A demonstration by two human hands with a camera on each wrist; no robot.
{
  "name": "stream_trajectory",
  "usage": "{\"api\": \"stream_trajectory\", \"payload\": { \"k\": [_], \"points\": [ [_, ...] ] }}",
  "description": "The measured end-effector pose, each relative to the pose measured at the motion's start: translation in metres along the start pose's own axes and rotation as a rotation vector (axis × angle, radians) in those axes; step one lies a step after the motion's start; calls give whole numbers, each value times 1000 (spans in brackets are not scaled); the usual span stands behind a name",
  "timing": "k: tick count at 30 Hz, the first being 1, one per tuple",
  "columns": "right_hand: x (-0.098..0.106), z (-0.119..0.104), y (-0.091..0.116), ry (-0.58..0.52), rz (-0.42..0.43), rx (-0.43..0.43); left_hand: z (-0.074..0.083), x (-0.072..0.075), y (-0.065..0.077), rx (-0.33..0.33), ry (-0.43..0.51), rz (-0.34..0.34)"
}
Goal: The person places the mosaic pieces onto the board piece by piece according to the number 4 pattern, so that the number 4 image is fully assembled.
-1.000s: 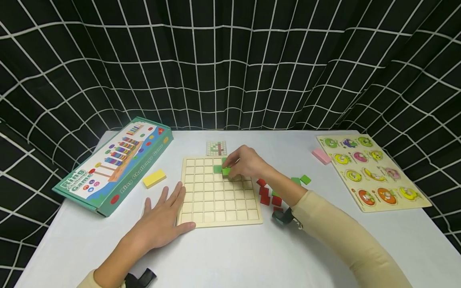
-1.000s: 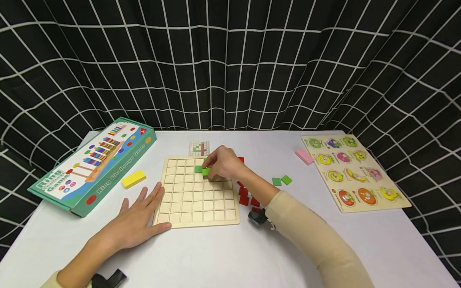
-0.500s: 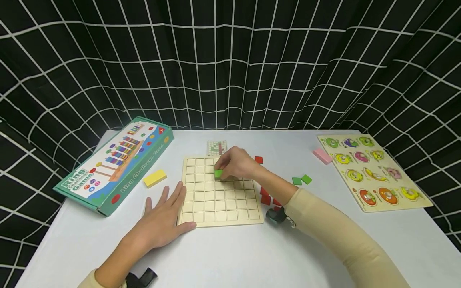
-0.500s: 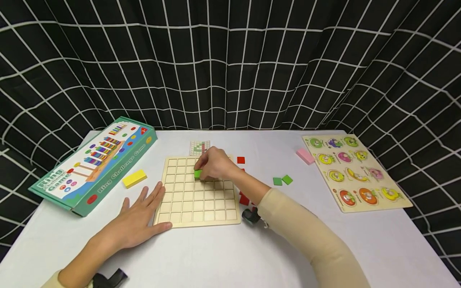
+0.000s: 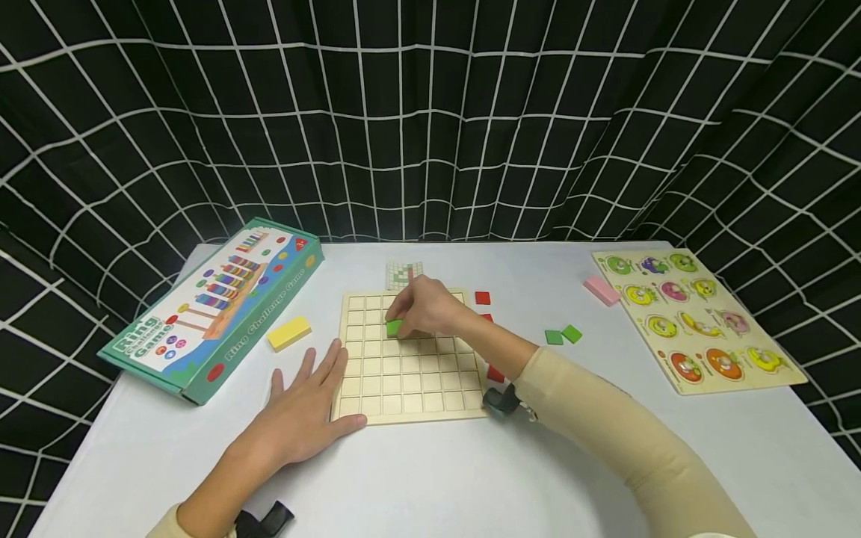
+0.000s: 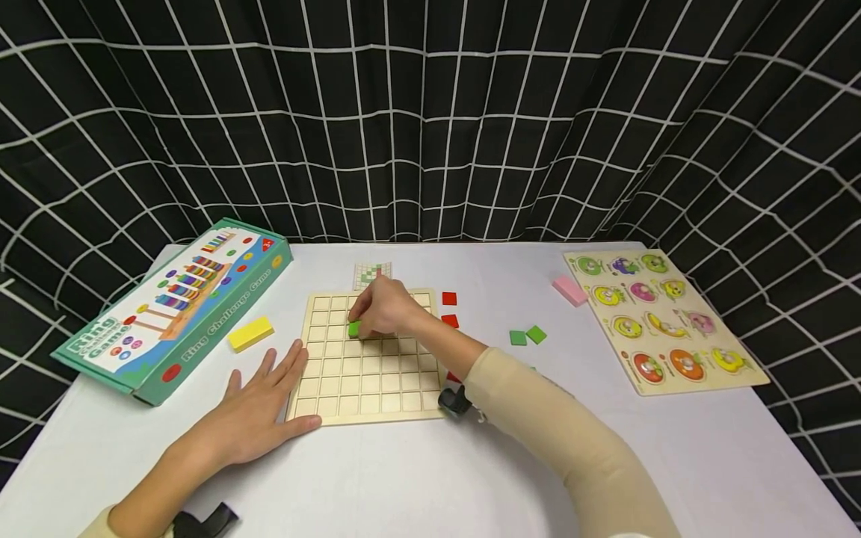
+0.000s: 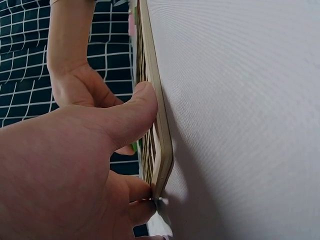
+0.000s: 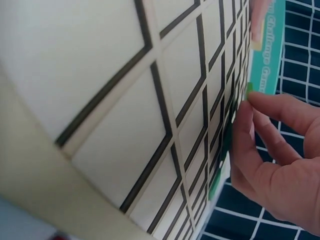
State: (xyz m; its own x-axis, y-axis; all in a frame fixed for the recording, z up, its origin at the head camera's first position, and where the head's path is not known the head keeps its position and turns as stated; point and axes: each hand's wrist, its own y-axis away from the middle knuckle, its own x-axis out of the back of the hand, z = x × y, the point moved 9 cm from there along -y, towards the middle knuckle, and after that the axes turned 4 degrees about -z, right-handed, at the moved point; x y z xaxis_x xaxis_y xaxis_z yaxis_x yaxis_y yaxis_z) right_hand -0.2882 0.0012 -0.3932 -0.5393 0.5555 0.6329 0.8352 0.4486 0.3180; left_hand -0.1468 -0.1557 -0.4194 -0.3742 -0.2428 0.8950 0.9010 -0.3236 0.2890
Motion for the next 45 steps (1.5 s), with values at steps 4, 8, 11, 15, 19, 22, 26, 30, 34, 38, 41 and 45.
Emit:
{"api": "stream_trajectory", "payload": {
  "k": [4,8,11,15,19,22,26,30,34,38,41,45],
  "points": [
    [-3,-2,-2,19,0,-9,0,0,0,-3,-1,1],
    [-4,-3,-2,35,2,-17,1,1,1,-7,2,1],
    [-5,-5,-3,45,3,-13,1,1,1,-8,4,0],
    [-6,-7,-4,64,3,-5,1,1,1,-8,4,0],
    [-7,-9,-4,88,5,0,0,1,1,-8,0,1],
    [-8,-9,-5,95,7,-3,0,1,1,-9,-2,2],
    [-8,-9,-7,106,12,1,0,1,1,-6,1,1],
    [-8,-9,-8,130,20,8,-1,1,0,-6,3,0],
    [-8,-10,-8,154,26,17,-1,1,0,-6,4,0],
    [-8,-12,-8,166,26,34,-1,0,-1,-3,15,-3],
    [-9,-13,-7,170,22,48,-1,0,0,-2,17,-2],
    [-9,-14,-7,168,19,62,0,0,0,-1,8,2]
  ]
}}
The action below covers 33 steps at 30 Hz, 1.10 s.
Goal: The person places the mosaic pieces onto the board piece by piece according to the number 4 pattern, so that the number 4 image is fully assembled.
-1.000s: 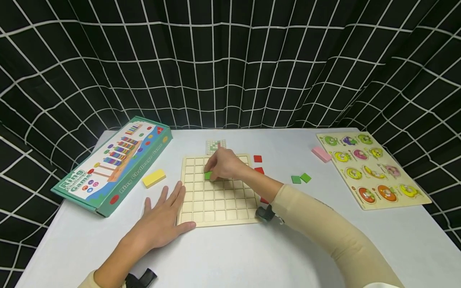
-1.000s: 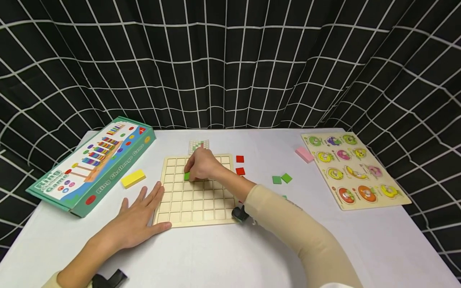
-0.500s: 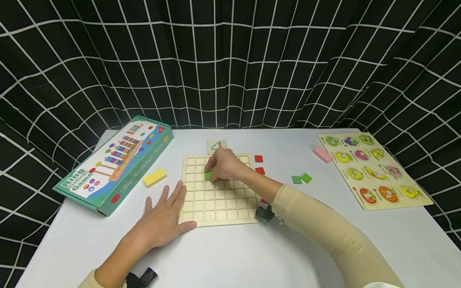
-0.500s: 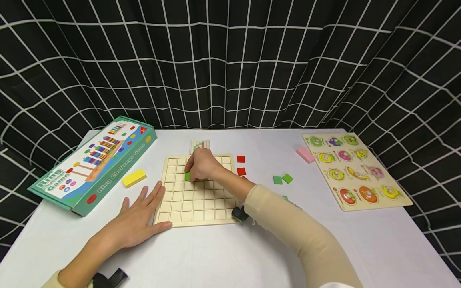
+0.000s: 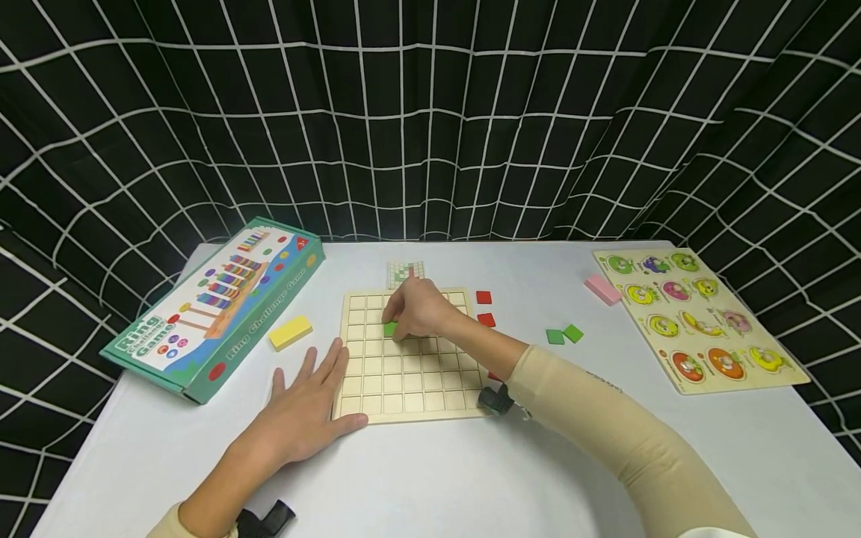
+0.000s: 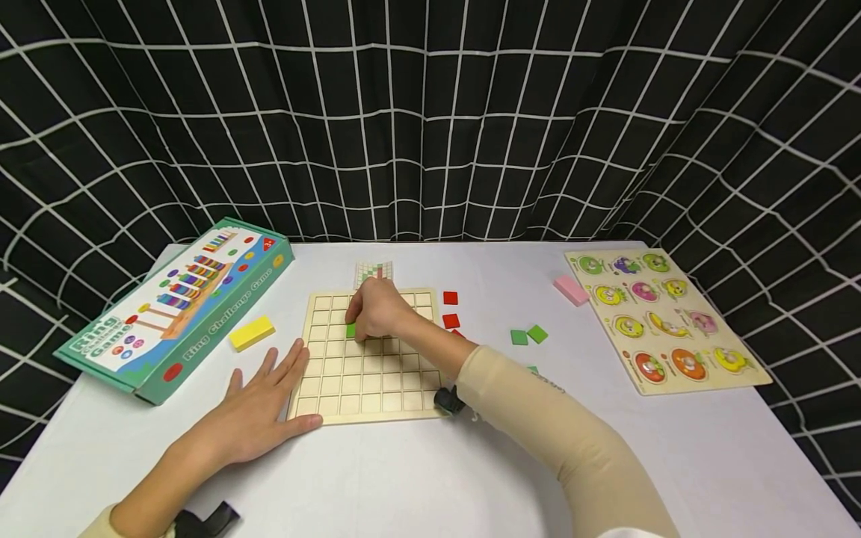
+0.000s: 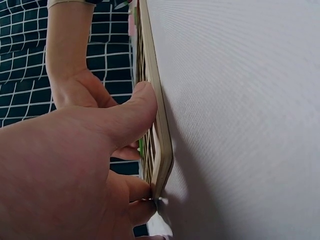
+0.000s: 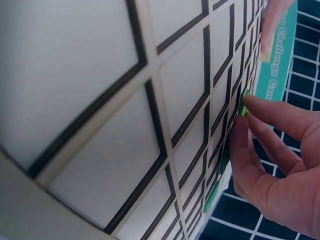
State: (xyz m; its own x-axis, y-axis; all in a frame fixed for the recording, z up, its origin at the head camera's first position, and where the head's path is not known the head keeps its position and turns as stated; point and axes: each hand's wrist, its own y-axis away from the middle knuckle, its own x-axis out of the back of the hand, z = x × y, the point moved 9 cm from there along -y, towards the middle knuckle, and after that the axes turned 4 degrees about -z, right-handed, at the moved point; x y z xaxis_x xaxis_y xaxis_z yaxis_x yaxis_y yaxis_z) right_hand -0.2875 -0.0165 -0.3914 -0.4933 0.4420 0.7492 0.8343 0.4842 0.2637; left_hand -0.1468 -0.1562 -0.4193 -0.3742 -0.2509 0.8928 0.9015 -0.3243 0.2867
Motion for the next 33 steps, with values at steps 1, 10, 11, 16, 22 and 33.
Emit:
{"api": "stream_trajectory", "payload": {
  "k": [1,10,11,16,22,33],
  "points": [
    [0,0,0,-6,-1,0,0,0,0,1,-2,1],
    [3,6,4,-59,-13,-8,1,-1,0,10,-12,0],
    [4,6,5,-66,-14,-3,1,0,0,9,-14,0],
    [11,6,12,-92,-12,22,2,0,1,11,-21,3],
    [20,11,21,-101,-3,22,3,-1,1,18,-21,9],
    [46,23,51,-147,42,19,3,-3,2,29,-12,6]
  ]
}}
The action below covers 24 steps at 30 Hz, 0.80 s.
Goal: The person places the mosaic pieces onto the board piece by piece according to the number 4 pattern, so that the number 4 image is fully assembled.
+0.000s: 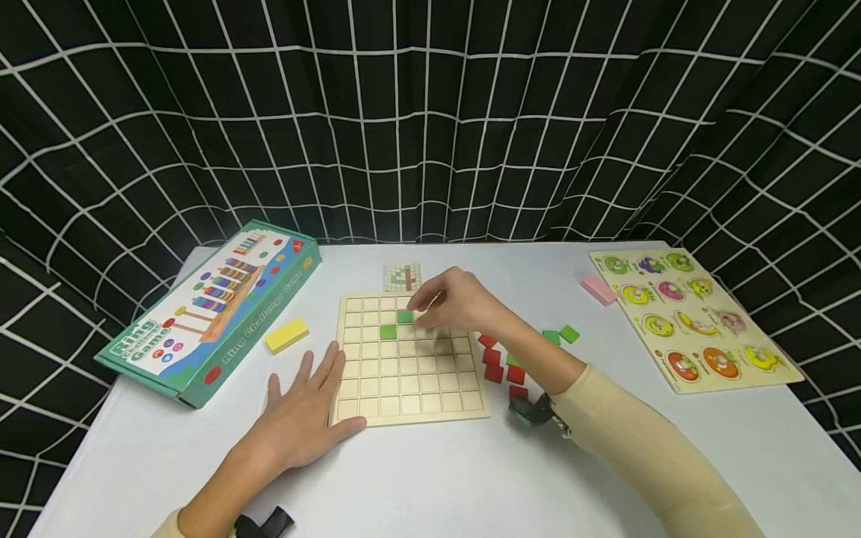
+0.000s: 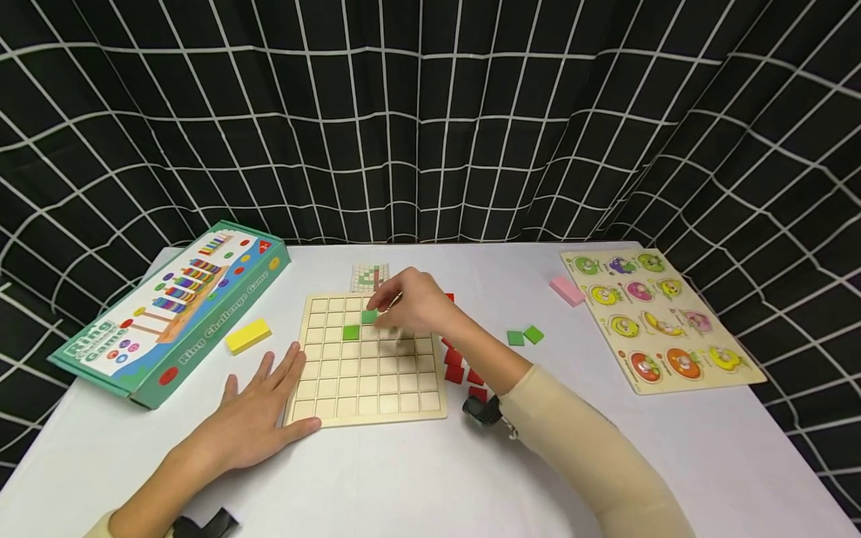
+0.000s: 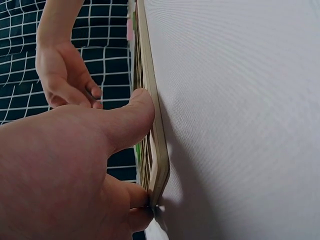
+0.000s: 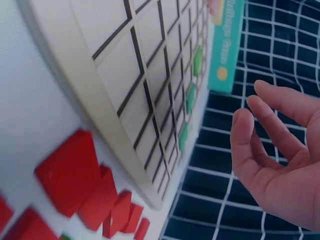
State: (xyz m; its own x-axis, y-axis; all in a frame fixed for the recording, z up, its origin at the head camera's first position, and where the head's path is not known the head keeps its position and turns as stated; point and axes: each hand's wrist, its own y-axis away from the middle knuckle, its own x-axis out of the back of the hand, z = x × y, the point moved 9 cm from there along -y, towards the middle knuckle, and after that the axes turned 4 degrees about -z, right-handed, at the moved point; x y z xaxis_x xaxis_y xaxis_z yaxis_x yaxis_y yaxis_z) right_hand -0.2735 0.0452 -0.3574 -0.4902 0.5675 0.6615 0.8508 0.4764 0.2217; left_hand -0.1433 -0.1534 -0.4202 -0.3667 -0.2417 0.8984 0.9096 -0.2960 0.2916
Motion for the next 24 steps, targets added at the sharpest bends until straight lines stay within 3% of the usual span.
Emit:
{"api": "stream_trajectory", "payload": {
  "k": [16,24],
  "points": [
    [49,46,54,-55,113,-45,1,-3,1,11,28,-17],
    [70,66,75,-63,114,-49,0,-4,1,20,24,-12]
  ]
}}
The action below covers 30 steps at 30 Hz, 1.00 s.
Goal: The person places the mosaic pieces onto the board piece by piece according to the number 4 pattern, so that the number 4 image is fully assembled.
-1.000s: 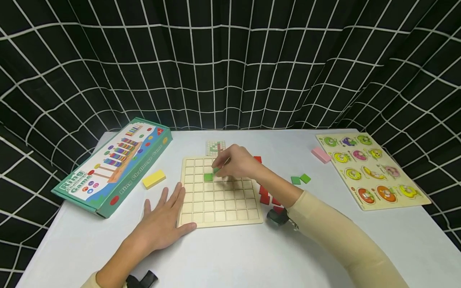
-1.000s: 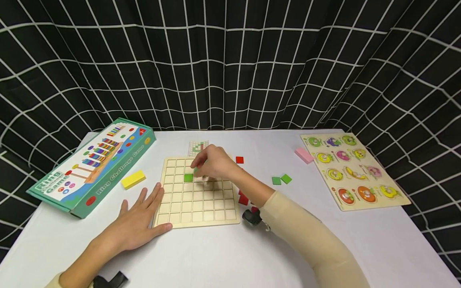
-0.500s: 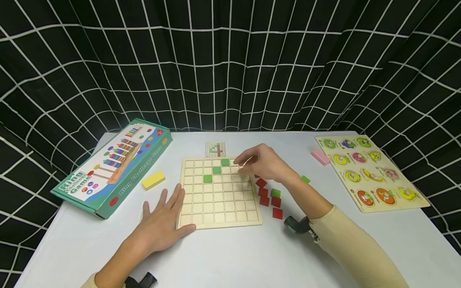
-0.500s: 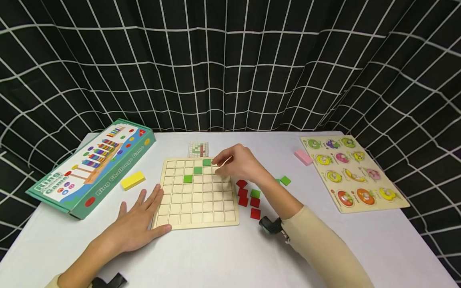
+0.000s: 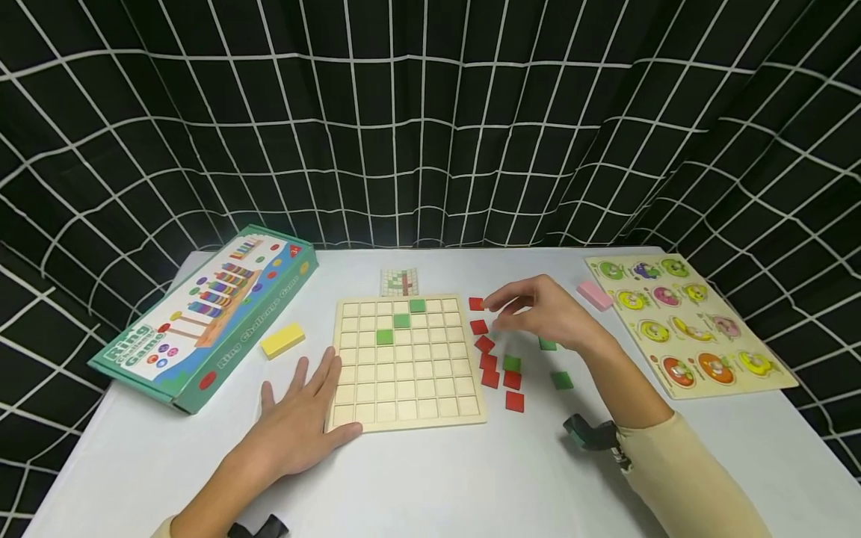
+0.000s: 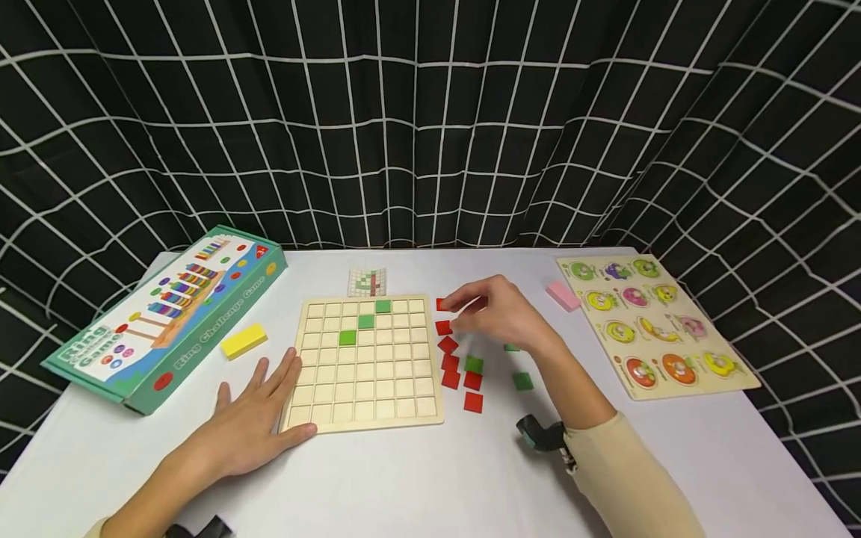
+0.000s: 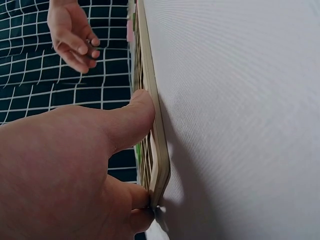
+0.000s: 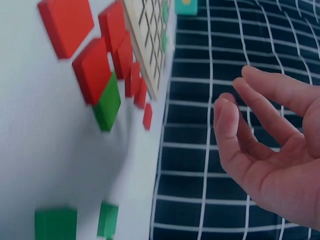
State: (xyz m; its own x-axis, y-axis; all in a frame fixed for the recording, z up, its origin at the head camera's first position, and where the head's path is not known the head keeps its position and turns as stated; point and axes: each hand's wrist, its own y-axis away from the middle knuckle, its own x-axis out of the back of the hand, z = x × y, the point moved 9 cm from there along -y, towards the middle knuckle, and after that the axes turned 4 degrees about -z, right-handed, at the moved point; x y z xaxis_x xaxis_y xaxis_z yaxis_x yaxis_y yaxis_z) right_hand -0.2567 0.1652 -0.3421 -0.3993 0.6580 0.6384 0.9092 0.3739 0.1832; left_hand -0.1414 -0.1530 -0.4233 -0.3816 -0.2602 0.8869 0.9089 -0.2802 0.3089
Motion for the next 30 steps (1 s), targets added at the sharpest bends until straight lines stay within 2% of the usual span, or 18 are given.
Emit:
{"api": "stream_trajectory", "payload": {
  "k": [17,23,30],
  "points": [
    [37,55,12,3,7,-41,-1,0,1,-1,5,-2],
    [43,68,15,20,-30,-53,-2,0,2,1,-1,-6],
    [47,84,19,38,-86,-21,-1,0,1,1,6,-6]
  ]
}}
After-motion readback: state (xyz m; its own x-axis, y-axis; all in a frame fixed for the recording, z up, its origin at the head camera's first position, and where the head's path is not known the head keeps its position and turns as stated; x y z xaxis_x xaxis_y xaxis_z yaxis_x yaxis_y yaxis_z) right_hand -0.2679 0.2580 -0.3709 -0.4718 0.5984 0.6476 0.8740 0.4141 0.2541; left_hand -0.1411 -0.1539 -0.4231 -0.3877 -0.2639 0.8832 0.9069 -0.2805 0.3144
